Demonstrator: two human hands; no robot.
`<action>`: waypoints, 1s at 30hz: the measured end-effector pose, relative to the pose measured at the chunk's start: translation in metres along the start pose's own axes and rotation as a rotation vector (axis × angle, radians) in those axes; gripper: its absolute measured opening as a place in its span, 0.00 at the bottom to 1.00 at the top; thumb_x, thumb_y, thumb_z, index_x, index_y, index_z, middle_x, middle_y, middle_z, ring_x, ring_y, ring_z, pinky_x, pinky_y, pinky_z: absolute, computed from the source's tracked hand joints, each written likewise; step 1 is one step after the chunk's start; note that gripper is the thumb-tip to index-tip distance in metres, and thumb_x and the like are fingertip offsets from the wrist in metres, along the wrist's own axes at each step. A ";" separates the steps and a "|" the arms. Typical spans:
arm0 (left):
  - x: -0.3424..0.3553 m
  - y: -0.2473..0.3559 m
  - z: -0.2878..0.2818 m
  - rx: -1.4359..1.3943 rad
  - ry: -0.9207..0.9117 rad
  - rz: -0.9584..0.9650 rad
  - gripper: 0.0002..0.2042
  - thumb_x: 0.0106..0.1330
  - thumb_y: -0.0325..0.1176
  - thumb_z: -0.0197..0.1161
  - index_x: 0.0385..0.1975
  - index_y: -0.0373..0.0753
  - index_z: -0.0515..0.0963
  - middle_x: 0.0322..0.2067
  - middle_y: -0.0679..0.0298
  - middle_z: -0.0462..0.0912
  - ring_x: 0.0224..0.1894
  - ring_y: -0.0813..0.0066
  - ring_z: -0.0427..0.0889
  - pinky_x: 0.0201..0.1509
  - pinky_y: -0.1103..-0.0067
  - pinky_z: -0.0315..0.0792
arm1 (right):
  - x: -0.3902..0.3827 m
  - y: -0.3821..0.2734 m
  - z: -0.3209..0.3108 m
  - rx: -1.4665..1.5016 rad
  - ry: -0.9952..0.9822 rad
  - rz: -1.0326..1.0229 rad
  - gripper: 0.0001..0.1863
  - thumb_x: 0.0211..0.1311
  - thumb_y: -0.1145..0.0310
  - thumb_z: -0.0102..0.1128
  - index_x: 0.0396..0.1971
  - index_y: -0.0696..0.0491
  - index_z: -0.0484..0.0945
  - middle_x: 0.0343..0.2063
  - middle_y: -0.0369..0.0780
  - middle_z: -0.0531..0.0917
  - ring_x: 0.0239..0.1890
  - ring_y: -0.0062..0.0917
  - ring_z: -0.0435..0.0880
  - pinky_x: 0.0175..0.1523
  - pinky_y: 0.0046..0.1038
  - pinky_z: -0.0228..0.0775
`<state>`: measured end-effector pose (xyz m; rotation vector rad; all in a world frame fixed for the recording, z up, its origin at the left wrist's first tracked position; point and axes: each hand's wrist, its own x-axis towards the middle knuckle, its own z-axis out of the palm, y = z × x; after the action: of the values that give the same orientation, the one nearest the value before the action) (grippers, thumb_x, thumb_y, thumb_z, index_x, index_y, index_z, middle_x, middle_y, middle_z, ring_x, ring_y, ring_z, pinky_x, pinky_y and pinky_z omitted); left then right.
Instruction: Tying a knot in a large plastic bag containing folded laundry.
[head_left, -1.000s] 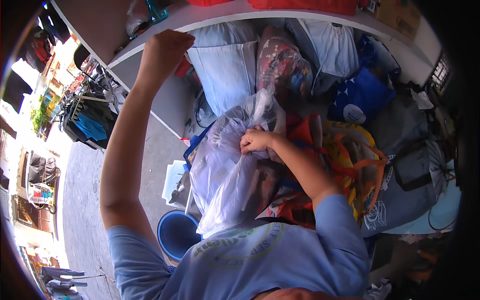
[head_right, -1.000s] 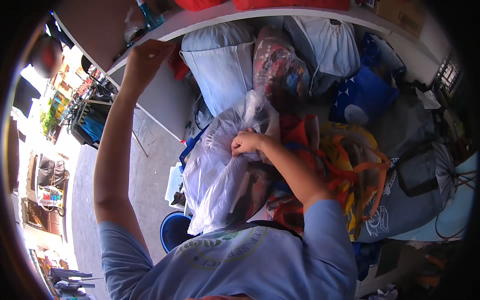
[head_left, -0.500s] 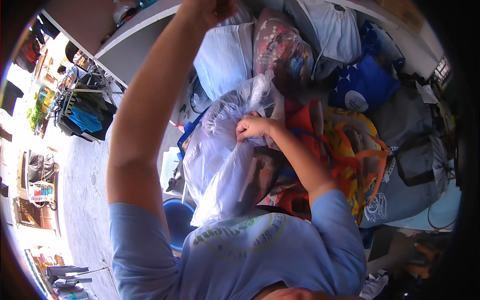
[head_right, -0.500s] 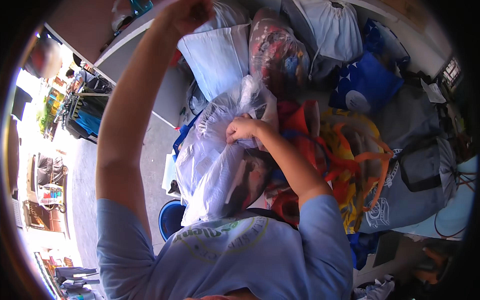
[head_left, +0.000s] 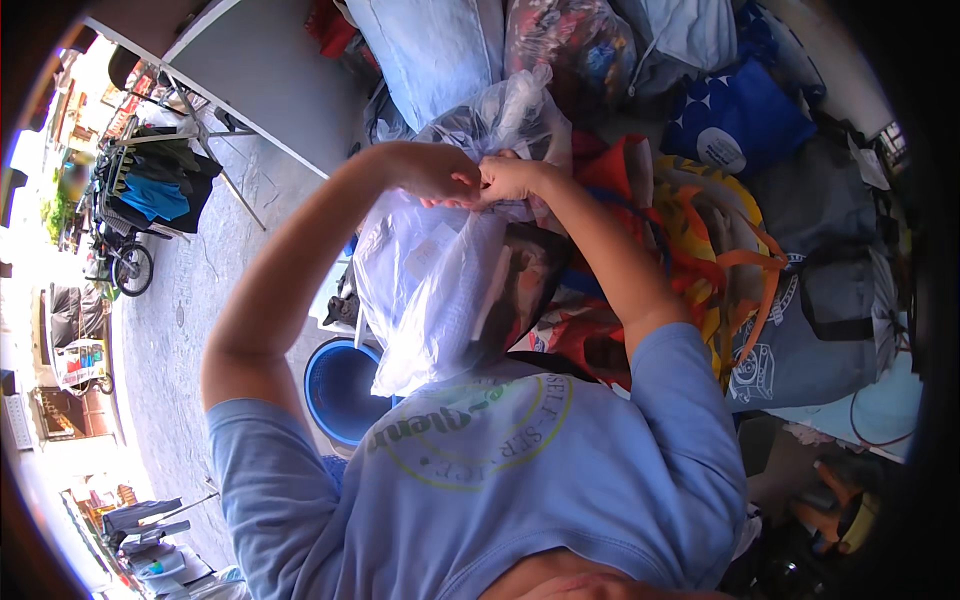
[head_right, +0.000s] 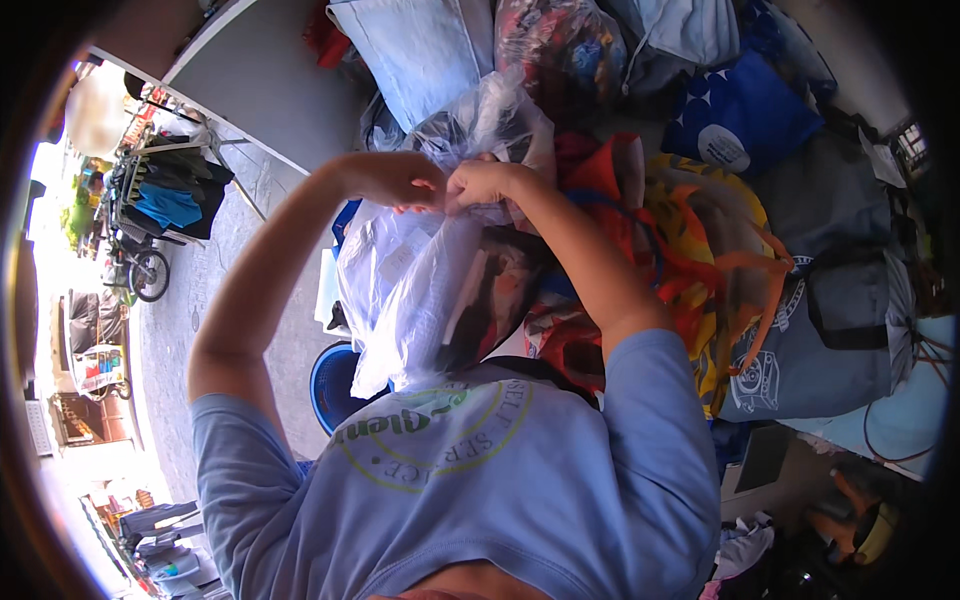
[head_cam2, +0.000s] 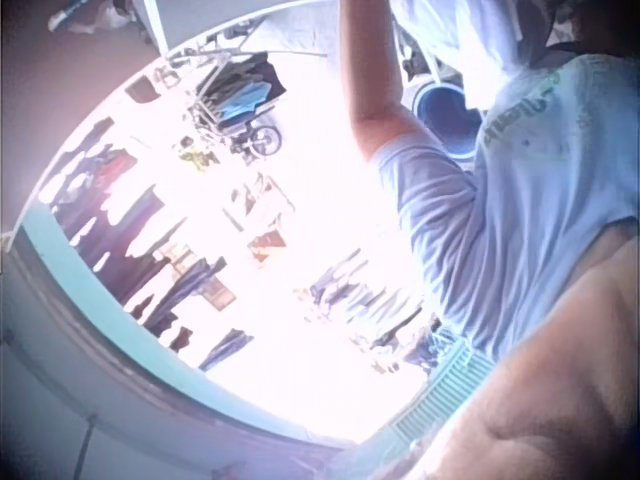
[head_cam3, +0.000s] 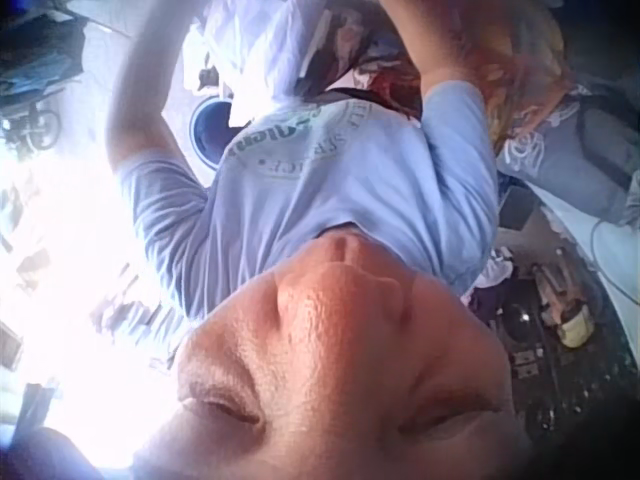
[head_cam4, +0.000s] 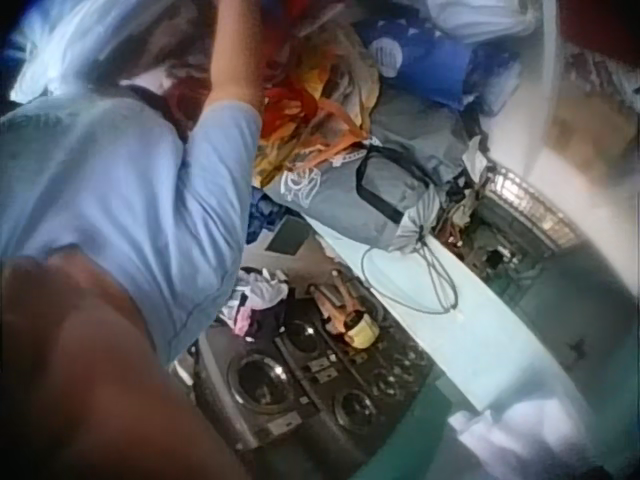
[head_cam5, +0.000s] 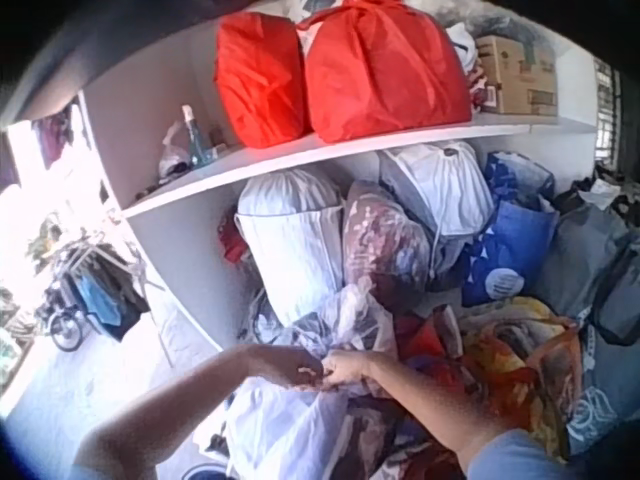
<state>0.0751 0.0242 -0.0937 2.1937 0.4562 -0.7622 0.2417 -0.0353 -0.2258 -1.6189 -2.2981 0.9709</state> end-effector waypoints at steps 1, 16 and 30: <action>0.010 -0.007 0.009 -0.012 -0.003 0.044 0.10 0.68 0.39 0.56 0.36 0.41 0.80 0.30 0.69 0.78 0.32 0.80 0.76 0.36 0.80 0.75 | 0.000 -0.001 0.000 -0.053 0.001 0.076 0.18 0.52 0.47 0.65 0.36 0.44 0.86 0.32 0.32 0.88 0.43 0.21 0.83 0.63 0.38 0.48; 0.059 -0.037 0.024 0.057 -0.106 -0.147 0.14 0.63 0.46 0.60 0.33 0.43 0.83 0.28 0.68 0.79 0.32 0.76 0.79 0.36 0.73 0.79 | 0.009 0.017 0.009 0.172 -0.006 -0.042 0.25 0.57 0.38 0.60 0.38 0.46 0.87 0.34 0.35 0.88 0.42 0.19 0.83 0.66 0.36 0.46; 0.034 -0.056 0.060 0.386 0.491 -0.410 0.25 0.41 0.53 0.77 0.35 0.42 0.84 0.31 0.60 0.86 0.39 0.64 0.86 0.40 0.70 0.77 | -0.006 0.006 0.014 -0.136 0.158 -0.043 0.14 0.53 0.52 0.62 0.36 0.42 0.87 0.38 0.32 0.86 0.50 0.29 0.80 0.63 0.41 0.54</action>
<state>0.0482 0.0180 -0.1782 2.6985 1.1095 -0.5390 0.2416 -0.0450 -0.2389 -1.6252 -2.3249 0.6647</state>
